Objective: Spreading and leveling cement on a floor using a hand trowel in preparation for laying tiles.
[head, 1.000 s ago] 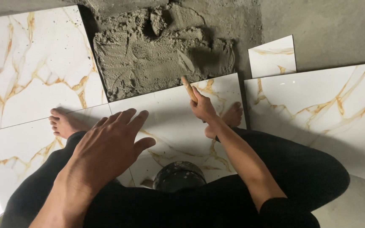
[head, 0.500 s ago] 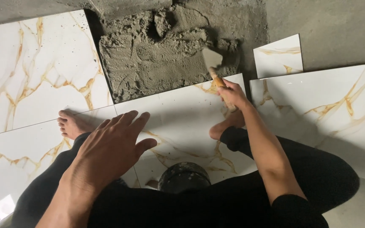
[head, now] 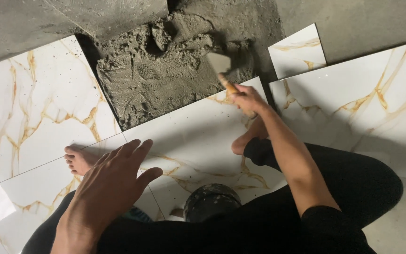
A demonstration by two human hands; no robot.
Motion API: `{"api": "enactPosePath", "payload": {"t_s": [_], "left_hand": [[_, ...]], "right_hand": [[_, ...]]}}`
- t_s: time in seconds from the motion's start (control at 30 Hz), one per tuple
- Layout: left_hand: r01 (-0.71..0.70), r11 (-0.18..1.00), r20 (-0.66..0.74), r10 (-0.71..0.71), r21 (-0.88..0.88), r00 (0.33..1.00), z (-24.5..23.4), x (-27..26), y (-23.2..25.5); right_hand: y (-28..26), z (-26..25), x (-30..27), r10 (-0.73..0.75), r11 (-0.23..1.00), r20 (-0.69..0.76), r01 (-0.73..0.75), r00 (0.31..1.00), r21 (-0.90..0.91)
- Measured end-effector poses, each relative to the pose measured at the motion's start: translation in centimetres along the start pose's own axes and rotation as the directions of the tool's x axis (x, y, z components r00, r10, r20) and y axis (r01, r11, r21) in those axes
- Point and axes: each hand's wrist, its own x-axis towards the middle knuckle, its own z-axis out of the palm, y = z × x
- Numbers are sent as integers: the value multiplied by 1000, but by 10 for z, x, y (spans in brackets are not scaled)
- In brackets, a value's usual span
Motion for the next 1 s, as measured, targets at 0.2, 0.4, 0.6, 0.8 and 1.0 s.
{"api": "enactPosePath", "payload": {"t_s": [0.2, 0.4, 0.6, 0.8, 1.0], "left_hand": [[27, 1000, -1, -27, 9, 1000, -5, -3, 5], [-18, 1000, 16, 17, 9, 1000, 0, 5, 1], [15, 1000, 45, -15, 11, 999, -3, 4, -2], [-13, 999, 8, 12, 40, 1000, 7, 5, -6], [56, 998, 45, -57, 28, 997, -5, 1, 7]], "right_hand": [[37, 0, 33, 60, 970, -267, 7, 962, 242], [-7, 32, 2, -85, 996, 103, 87, 991, -15], [9, 26, 22, -96, 990, 94, 85, 991, 112], [54, -22, 35, -34, 986, -106, 51, 994, 158], [68, -26, 34, 34, 961, -325, 58, 945, 270]]}}
